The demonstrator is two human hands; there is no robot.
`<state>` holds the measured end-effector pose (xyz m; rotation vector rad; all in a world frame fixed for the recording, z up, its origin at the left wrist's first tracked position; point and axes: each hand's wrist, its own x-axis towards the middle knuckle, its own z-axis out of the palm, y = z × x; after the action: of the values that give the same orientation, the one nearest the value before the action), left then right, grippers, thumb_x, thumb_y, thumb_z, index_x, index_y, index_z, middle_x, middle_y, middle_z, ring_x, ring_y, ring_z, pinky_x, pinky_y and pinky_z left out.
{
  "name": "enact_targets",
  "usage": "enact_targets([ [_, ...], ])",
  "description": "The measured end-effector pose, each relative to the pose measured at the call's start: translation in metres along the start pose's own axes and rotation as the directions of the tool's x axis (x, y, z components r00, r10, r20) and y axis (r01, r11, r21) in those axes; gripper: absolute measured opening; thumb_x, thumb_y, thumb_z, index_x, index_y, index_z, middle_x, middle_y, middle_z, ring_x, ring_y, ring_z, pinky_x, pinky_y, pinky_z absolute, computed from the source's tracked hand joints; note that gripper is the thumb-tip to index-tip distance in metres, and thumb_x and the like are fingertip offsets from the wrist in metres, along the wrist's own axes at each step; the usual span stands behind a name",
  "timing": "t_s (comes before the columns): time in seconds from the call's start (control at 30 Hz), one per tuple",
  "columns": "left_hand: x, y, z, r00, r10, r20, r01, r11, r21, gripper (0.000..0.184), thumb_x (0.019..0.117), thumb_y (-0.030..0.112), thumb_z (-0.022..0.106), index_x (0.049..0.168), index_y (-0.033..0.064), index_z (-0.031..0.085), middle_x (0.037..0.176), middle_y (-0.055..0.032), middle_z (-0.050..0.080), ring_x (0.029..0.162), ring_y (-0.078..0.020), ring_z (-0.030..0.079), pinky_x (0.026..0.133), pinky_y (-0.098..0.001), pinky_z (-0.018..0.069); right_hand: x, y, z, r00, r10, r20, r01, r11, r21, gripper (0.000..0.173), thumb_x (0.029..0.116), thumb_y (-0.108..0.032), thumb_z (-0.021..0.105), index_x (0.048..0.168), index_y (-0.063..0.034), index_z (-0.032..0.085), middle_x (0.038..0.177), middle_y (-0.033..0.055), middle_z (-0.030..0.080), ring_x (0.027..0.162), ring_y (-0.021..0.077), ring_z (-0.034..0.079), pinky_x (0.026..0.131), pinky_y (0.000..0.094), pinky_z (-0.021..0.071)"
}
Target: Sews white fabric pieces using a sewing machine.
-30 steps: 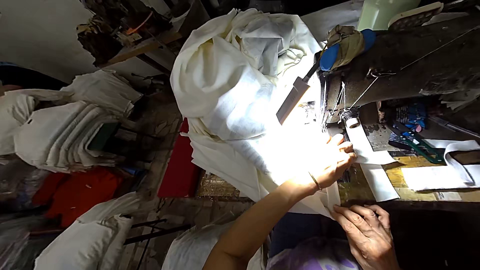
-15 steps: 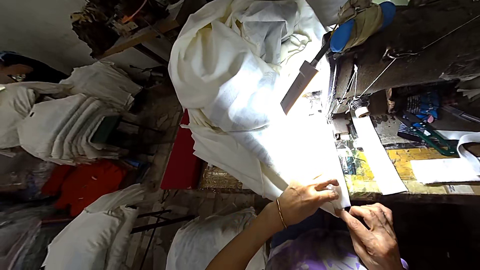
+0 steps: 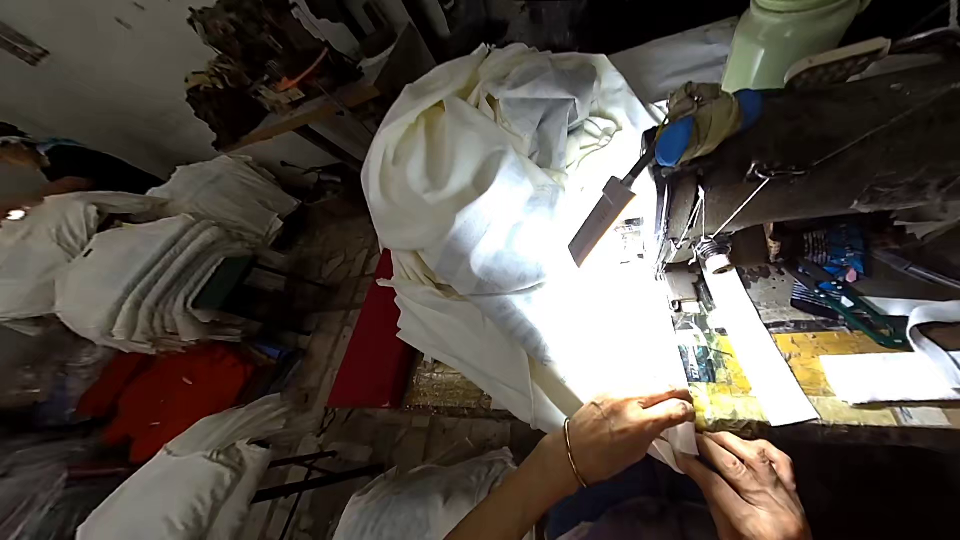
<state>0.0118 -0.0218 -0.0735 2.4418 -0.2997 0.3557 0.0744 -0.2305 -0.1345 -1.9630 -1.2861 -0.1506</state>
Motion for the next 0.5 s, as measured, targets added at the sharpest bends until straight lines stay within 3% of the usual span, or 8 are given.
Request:
enact_targets([
  [0.07, 0.004, -0.003, 0.003, 0.993, -0.063, -0.103, 0.073, 0.993, 0.094, 0.021, 0.0993, -0.001, 0.054, 0.109, 0.0014, 0.072, 0.115, -0.011, 0.075, 0.09, -0.0177, 0.076, 0.077, -0.0279, 0.0603, 0.005, -0.002, -0.005, 0.999, -0.005, 0.05, 0.006, 1.0, -0.023, 0.025, 0.0988, -0.006, 0.054, 0.098, -0.0171, 0.076, 0.113, 0.0079, 0.075, 0.115, 0.0236, 0.063, 0.102, 0.0431, 0.037],
  [0.13, 0.009, -0.009, 0.007, 0.973, -0.155, -0.171, 0.183, 0.969, 0.168, 0.022, 0.097, 0.001, 0.057, 0.112, 0.0019, 0.073, 0.115, -0.0103, 0.075, 0.088, -0.0191, 0.076, 0.075, -0.0304, 0.0611, 0.009, -0.004, -0.009, 0.997, -0.009, 0.08, 0.011, 1.0, -0.023, 0.024, 0.0968, -0.003, 0.055, 0.098, -0.0148, 0.076, 0.111, 0.0105, 0.075, 0.112, 0.025, 0.066, 0.101, 0.0448, 0.0399],
  [0.23, 0.014, -0.016, 0.009, 0.963, -0.206, -0.173, 0.237, 0.954, 0.183, 0.025, 0.0993, 0.008, 0.058, 0.119, 0.0031, 0.072, 0.125, -0.0099, 0.072, 0.102, -0.0204, 0.074, 0.085, -0.0328, 0.0596, 0.014, -0.007, -0.013, 0.996, -0.005, 0.089, 0.006, 1.0, -0.009, 0.022, 0.0974, -0.004, 0.057, 0.1, -0.0131, 0.076, 0.108, 0.0105, 0.075, 0.109, 0.0247, 0.066, 0.1, 0.0442, 0.0411],
  [0.3, 0.013, -0.023, 0.011, 0.978, -0.143, -0.151, 0.168, 0.972, 0.167, 0.023, 0.1004, 0.01, 0.058, 0.116, 0.0025, 0.074, 0.128, -0.0105, 0.071, 0.121, -0.0221, 0.067, 0.103, -0.034, 0.0528, 0.017, -0.009, -0.017, 0.994, -0.006, 0.107, 0.005, 1.0, 0.002, 0.022, 0.0976, -0.003, 0.057, 0.102, -0.0126, 0.076, 0.107, 0.0094, 0.075, 0.108, 0.024, 0.067, 0.101, 0.045, 0.041],
  [0.33, 0.012, -0.026, 0.012, 0.984, -0.114, -0.134, 0.134, 0.978, 0.158, 0.022, 0.1009, 0.01, 0.058, 0.112, 0.0021, 0.074, 0.127, -0.0107, 0.071, 0.125, -0.0233, 0.064, 0.107, -0.0346, 0.05, 0.018, -0.01, -0.018, 0.992, -0.011, 0.125, 0.01, 1.0, 0.01, 0.022, 0.0978, -0.003, 0.057, 0.103, -0.012, 0.076, 0.107, 0.0094, 0.075, 0.108, 0.0241, 0.067, 0.101, 0.0458, 0.0405],
  [0.5, 0.006, -0.026, 0.011, 0.989, -0.122, -0.078, 0.133, 0.98, 0.147, 0.018, 0.0996, 0.012, 0.06, 0.101, 0.0034, 0.076, 0.116, -0.0077, 0.075, 0.123, -0.0236, 0.065, 0.105, -0.0341, 0.0509, 0.023, -0.012, -0.023, 0.985, -0.033, 0.169, 0.034, 0.999, -0.004, 0.021, 0.0979, -0.004, 0.057, 0.102, -0.0122, 0.076, 0.102, 0.008, 0.077, 0.106, 0.0234, 0.069, 0.103, 0.0473, 0.0406],
])
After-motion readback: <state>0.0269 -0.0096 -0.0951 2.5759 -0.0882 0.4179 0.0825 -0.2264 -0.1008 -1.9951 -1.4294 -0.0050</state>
